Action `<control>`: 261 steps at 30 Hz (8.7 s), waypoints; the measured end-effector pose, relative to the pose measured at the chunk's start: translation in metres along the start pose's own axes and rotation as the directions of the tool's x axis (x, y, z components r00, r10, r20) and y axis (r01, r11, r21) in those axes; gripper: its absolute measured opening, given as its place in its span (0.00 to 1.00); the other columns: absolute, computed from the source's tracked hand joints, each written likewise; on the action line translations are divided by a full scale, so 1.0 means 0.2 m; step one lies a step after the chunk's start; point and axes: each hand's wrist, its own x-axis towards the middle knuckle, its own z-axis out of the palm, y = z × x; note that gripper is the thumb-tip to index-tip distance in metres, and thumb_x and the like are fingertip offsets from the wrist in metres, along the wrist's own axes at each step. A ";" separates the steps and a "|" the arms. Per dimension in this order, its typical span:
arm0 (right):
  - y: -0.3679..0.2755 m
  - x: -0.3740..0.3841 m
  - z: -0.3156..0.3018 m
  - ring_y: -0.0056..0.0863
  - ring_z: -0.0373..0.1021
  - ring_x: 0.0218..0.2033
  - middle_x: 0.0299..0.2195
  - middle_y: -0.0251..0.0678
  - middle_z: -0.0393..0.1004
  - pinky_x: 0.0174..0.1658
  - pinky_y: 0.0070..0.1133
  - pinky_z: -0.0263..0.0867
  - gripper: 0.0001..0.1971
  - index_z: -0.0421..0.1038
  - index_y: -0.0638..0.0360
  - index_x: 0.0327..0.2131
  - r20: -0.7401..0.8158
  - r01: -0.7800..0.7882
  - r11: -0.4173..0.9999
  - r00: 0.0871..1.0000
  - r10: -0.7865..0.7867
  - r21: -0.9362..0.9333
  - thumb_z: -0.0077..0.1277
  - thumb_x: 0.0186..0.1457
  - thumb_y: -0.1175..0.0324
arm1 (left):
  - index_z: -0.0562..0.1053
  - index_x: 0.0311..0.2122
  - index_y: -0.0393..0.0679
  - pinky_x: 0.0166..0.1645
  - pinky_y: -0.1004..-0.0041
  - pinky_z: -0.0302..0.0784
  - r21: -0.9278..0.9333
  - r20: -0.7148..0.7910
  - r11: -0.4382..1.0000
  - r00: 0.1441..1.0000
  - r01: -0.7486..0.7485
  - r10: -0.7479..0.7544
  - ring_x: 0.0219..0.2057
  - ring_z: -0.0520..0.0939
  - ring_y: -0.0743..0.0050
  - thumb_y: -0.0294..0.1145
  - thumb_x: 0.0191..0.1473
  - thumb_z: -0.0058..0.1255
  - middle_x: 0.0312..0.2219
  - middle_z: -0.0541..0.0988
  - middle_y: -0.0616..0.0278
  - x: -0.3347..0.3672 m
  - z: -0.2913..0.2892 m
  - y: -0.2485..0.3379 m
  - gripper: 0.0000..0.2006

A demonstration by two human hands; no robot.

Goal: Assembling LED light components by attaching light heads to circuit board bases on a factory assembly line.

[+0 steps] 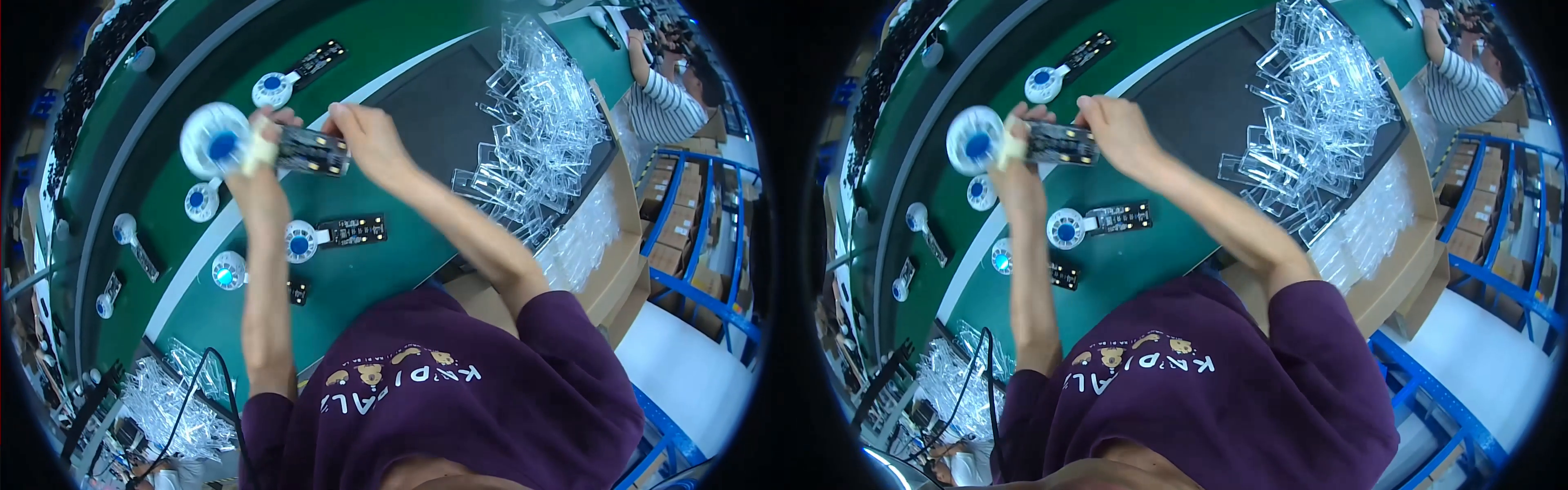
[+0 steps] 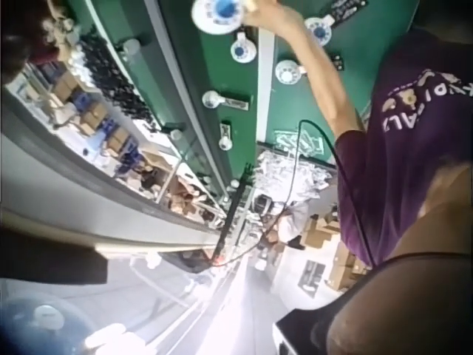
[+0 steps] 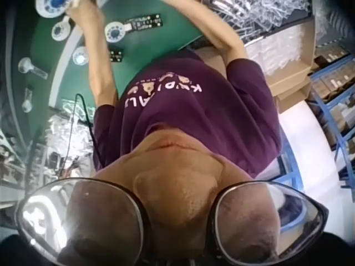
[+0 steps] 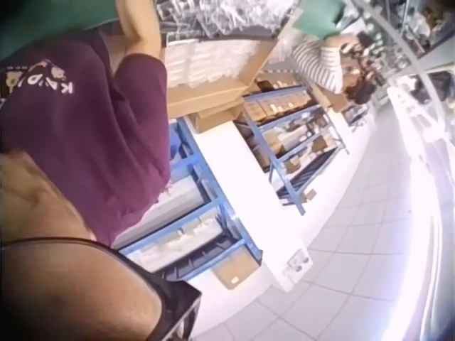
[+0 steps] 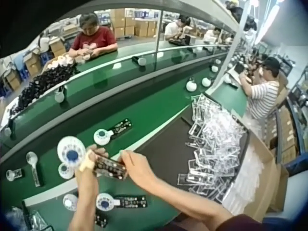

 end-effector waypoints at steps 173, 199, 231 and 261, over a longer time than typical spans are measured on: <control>-0.08 -0.17 0.01 0.34 0.67 0.27 0.29 0.40 0.70 0.35 0.27 0.65 0.26 0.63 0.58 0.49 0.409 0.768 0.479 0.635 -0.655 -0.426 0.55 0.46 0.60 | 0.64 0.46 0.33 0.45 0.75 0.70 -0.378 0.055 0.908 0.984 0.180 -0.172 0.42 0.74 0.71 0.31 0.50 0.53 0.41 0.73 0.55 -0.18 -0.07 -0.16 0.20; 0.17 -0.35 -0.58 0.34 0.69 0.24 0.31 0.41 0.67 0.27 0.25 0.66 0.22 0.63 0.54 0.47 0.391 0.283 0.454 0.906 0.162 -0.845 0.51 0.50 0.58 | 0.70 0.41 0.38 0.36 0.63 0.73 0.808 -0.485 0.479 0.849 0.343 0.211 0.33 0.80 0.66 0.53 0.48 0.51 0.33 0.76 0.51 0.60 -1.20 -0.17 0.25; 0.47 -0.04 -0.74 0.32 0.70 0.38 0.39 0.41 0.70 0.41 0.24 0.66 0.22 0.62 0.64 0.50 0.058 -0.323 0.943 0.943 0.328 -0.074 0.50 0.51 0.69 | 0.66 0.44 0.39 0.43 0.69 0.72 0.215 -0.299 0.940 0.898 -0.265 0.322 0.37 0.76 0.64 0.45 0.41 0.62 0.37 0.72 0.58 0.12 -0.32 0.03 0.28; 0.03 -0.38 -0.05 0.40 0.63 0.40 0.41 0.46 0.63 0.40 0.29 0.64 0.29 0.59 0.62 0.52 0.261 0.540 0.460 0.800 -0.539 -0.704 0.57 0.44 0.70 | 0.56 0.53 0.38 0.48 0.74 0.65 -0.143 -0.248 0.980 0.964 -0.136 0.098 0.43 0.70 0.72 0.38 0.45 0.59 0.42 0.70 0.57 -0.14 0.07 -0.05 0.33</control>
